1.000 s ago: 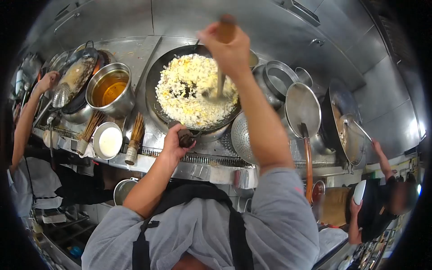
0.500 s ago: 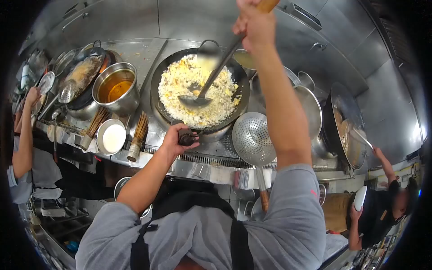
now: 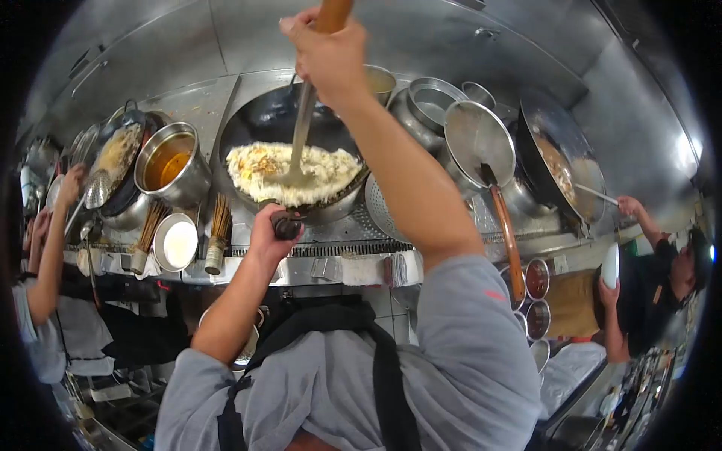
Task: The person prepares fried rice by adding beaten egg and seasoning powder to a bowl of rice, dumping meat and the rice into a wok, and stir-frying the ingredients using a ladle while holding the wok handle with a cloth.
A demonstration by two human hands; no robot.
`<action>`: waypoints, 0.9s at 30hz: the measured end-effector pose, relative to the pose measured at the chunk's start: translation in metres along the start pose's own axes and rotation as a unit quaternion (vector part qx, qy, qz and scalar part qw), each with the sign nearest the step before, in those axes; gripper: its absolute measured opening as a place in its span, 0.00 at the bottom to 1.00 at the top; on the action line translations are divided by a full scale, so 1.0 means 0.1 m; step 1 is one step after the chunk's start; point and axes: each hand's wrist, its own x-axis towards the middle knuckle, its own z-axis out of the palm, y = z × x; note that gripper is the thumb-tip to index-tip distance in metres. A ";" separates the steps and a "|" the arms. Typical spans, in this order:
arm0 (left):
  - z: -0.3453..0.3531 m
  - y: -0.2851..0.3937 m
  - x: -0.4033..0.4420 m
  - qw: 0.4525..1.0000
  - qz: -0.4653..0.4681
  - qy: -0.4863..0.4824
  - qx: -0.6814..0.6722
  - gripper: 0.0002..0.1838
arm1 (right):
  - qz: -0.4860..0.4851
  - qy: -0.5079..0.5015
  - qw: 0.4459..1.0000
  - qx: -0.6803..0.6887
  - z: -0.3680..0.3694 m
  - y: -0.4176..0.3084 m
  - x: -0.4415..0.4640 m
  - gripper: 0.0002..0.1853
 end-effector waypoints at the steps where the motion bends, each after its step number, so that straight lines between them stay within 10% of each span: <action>1: -0.11 -0.07 0.00 1.000 0.021 0.010 -0.012 0.07 | -0.005 0.022 1.000 -0.021 -0.03 0.25 0.09 0.08; 7: -0.80 -0.30 -0.61 0.999 0.009 -0.028 0.032 0.09 | -0.093 -0.030 0.993 -0.071 0.12 -0.87 0.44 0.10; 11: -0.06 0.19 -0.26 0.999 0.005 0.011 0.039 0.06 | 0.080 0.012 0.968 -0.239 0.38 -0.62 -0.01 0.12; 14: -0.52 -0.08 -0.14 0.997 0.046 -0.019 0.054 0.07 | -0.213 0.047 0.966 -0.140 0.08 0.54 0.40 0.13; 19: -0.60 -0.04 -0.66 0.994 0.011 -0.055 0.094 0.09 | -0.105 0.041 0.992 -0.057 0.19 -0.87 0.45 0.12; 22: -0.02 0.29 -0.35 0.998 -0.015 0.031 0.049 0.08 | -0.107 -0.063 0.992 -0.026 0.25 -0.69 0.23 0.11; 27: -0.71 -0.15 -0.25 0.999 0.028 0.010 0.043 0.08 | -0.028 0.037 0.998 -0.048 -0.04 0.23 0.45 0.13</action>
